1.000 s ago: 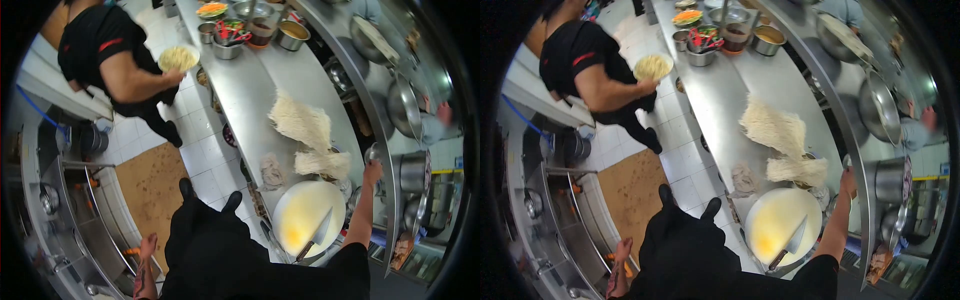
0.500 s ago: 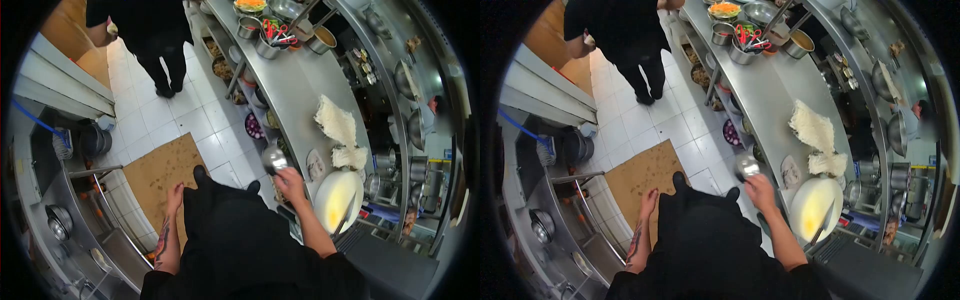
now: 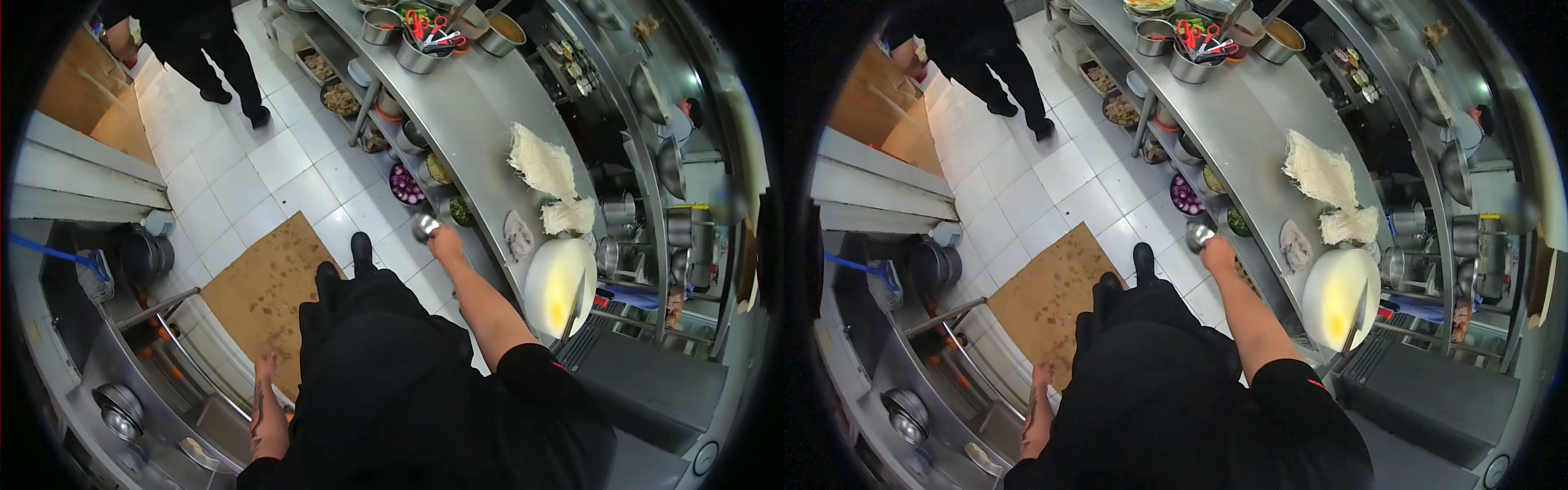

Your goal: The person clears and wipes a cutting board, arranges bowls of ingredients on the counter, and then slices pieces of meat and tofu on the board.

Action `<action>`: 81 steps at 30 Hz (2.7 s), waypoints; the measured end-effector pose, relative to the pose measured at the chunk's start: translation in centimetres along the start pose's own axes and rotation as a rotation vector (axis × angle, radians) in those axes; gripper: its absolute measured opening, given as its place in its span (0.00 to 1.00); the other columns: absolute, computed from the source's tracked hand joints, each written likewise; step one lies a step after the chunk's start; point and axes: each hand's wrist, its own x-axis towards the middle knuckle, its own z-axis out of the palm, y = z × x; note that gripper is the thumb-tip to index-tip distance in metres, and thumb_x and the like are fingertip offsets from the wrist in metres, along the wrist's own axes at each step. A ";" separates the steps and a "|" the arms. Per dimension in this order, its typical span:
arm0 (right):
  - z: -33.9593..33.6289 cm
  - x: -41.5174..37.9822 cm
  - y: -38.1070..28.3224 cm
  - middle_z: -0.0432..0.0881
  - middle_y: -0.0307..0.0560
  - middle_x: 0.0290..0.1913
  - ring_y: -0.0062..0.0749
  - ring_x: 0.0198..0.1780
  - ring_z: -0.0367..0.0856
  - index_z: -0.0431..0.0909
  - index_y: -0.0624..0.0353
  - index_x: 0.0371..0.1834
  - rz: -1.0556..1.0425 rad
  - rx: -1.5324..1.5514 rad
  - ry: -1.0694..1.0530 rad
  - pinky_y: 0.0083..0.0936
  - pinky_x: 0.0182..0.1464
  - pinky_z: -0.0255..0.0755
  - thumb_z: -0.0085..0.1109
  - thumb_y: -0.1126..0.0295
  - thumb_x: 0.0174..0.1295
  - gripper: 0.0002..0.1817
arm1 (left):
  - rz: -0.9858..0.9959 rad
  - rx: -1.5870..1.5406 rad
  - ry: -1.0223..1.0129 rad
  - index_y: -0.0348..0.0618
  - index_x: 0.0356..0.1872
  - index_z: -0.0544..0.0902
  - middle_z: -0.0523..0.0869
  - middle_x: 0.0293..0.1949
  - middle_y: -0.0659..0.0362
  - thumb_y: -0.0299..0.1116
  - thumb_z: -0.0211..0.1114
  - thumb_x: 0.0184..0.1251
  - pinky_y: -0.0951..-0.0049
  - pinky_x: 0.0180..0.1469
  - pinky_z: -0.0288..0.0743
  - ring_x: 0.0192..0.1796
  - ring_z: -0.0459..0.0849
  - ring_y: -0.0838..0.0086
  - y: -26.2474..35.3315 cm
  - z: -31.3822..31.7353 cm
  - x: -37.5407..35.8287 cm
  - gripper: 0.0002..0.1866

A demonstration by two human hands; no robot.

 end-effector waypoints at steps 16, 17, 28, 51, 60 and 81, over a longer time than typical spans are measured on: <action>6.1 5.3 6.5 0.90 0.58 0.46 0.56 0.46 0.88 0.89 0.60 0.40 0.815 0.528 0.604 0.47 0.51 0.80 0.69 0.65 0.61 0.10 | 0.023 -0.245 -0.047 0.45 0.36 0.82 0.81 0.26 0.66 0.43 0.65 0.79 0.75 0.23 0.67 0.22 0.73 0.82 9.8 -3.8 -8.0 0.13; 6.0 5.9 6.5 0.89 0.59 0.49 0.56 0.49 0.88 0.87 0.62 0.46 0.899 0.508 0.511 0.47 0.53 0.80 0.69 0.63 0.62 0.16 | 0.036 -0.236 -0.049 0.45 0.36 0.82 0.81 0.26 0.66 0.42 0.65 0.79 0.76 0.25 0.67 0.23 0.73 0.83 11.3 -4.0 -8.4 0.13; -5.5 3.9 3.6 0.89 0.52 0.54 0.40 0.49 0.91 0.78 0.61 0.66 0.002 1.375 -0.209 0.37 0.53 0.84 0.66 0.55 0.70 0.28 | 0.343 0.057 -0.057 0.33 0.52 0.86 0.88 0.36 0.61 0.38 0.65 0.79 0.73 0.42 0.77 0.37 0.82 0.78 29.0 -7.0 -3.6 0.16; -17.8 24.7 24.3 0.80 0.49 0.67 0.46 0.65 0.82 0.70 0.58 0.73 0.689 2.470 1.248 0.47 0.66 0.80 0.67 0.70 0.69 0.30 | 0.388 0.049 -0.283 0.30 0.59 0.83 0.91 0.47 0.54 0.38 0.62 0.83 0.72 0.54 0.80 0.48 0.88 0.73 38.3 -7.3 11.0 0.19; -19.4 24.2 31.3 0.79 0.46 0.69 0.48 0.70 0.76 0.74 0.49 0.71 0.454 2.366 0.906 0.58 0.71 0.68 0.64 0.46 0.71 0.32 | 0.279 0.008 -0.259 0.30 0.58 0.84 0.92 0.45 0.55 0.39 0.62 0.82 0.72 0.52 0.81 0.46 0.88 0.72 39.6 -11.5 13.0 0.19; -24.2 30.0 -16.0 0.88 0.41 0.44 0.20 0.38 0.86 0.83 0.61 0.62 0.028 1.404 0.196 0.20 0.42 0.81 0.63 0.76 0.70 0.17 | 0.416 0.440 0.072 0.42 0.49 0.90 0.91 0.48 0.45 0.50 0.61 0.69 0.57 0.60 0.81 0.55 0.89 0.51 59.2 -24.5 27.4 0.23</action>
